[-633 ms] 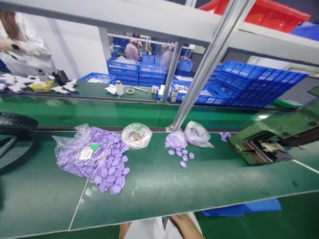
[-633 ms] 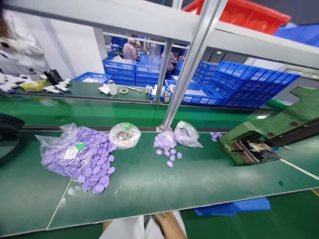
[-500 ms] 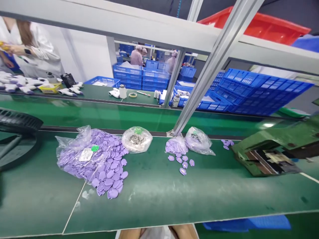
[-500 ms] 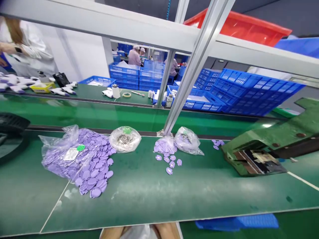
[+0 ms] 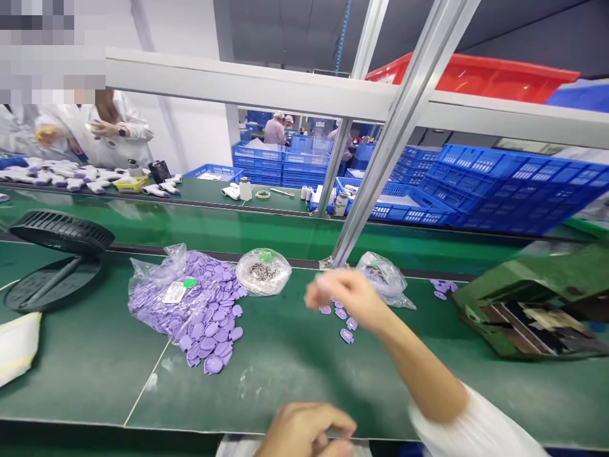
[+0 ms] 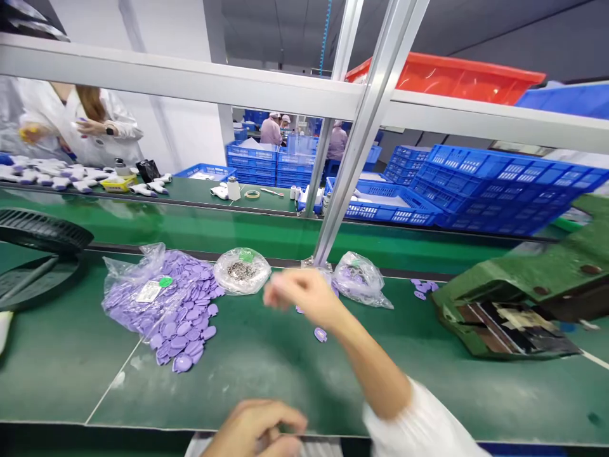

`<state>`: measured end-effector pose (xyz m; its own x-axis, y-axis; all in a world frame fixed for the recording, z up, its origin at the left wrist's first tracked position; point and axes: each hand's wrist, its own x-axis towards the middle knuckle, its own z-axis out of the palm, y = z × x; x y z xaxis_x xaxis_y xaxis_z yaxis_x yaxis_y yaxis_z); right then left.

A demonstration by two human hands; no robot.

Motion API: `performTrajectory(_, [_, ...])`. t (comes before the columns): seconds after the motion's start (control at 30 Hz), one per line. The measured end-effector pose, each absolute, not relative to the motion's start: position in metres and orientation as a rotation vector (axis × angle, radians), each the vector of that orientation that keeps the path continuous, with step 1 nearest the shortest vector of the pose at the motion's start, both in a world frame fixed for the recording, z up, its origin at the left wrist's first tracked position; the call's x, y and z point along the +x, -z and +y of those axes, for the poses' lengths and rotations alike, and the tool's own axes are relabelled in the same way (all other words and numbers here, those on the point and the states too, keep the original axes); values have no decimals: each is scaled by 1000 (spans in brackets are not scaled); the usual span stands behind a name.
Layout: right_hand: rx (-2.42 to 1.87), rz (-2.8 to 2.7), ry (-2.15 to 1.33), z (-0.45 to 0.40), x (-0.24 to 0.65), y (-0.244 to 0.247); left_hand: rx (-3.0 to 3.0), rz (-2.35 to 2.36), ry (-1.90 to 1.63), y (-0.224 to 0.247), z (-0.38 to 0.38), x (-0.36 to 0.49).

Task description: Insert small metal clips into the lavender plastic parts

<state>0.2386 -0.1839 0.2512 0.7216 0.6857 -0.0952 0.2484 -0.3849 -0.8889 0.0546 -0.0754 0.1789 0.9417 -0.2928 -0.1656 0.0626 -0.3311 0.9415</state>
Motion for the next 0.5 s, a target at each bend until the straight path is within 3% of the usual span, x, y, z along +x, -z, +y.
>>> performTrajectory(0.1, [-1452, -278, -290, -98, 300, -259, 1753, -51, 203, -193, -101, 86])
performTrajectory(0.33, [-1464, -147, -309, -37, 334, -218, 1318, 238, 20, -170, -72, 112])
performTrajectory(0.5, [-1537, -145, -311, -46, 329, -204, 1728, 104, 72, -164, -64, 128])
